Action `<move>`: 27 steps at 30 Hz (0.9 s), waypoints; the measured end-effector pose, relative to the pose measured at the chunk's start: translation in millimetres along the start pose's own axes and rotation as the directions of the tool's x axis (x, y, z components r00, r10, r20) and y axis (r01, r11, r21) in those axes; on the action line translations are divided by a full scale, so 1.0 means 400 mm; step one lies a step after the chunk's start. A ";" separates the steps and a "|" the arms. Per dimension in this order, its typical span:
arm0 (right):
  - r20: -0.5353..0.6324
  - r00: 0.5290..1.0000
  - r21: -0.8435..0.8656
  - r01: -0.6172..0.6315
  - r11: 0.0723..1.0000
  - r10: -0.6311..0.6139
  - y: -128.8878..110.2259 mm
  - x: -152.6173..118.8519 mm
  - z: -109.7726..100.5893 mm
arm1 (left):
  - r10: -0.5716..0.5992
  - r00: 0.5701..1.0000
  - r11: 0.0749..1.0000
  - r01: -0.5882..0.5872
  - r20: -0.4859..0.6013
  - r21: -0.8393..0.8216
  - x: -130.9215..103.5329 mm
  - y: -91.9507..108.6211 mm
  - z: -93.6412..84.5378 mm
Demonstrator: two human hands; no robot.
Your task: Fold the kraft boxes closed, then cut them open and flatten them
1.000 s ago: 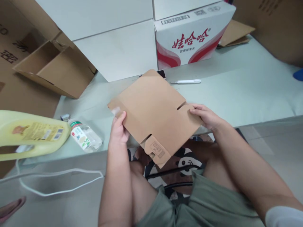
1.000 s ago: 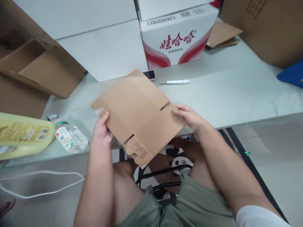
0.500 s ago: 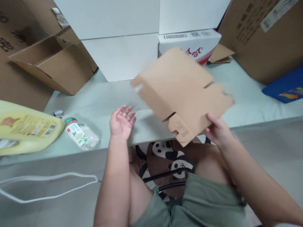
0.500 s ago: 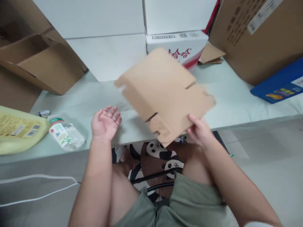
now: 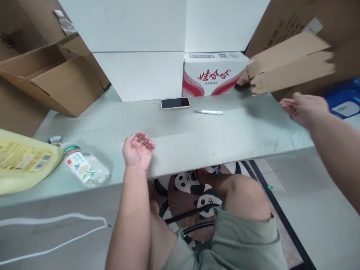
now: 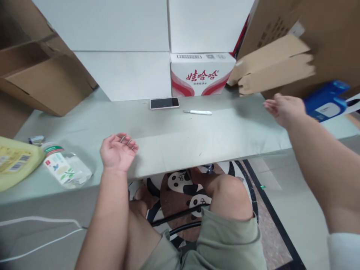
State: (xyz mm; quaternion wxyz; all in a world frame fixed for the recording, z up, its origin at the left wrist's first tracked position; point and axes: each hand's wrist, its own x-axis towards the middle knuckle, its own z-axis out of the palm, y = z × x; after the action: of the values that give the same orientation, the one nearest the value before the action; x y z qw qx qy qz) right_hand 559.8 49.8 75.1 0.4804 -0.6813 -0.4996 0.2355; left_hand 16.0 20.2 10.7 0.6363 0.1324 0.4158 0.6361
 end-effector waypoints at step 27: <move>0.367 0.930 -0.707 0.265 0.656 0.020 -0.143 -0.128 0.648 | 0.074 0.997 0.943 -0.069 0.003 -0.325 -0.082 0.139 -0.162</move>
State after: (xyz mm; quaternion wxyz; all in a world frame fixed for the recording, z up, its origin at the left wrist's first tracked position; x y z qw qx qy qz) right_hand 306.3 114.2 6.8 0.0797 -0.7297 -0.6728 0.0916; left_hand -63.0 -24.6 21.0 0.6290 0.0458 0.2953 0.7176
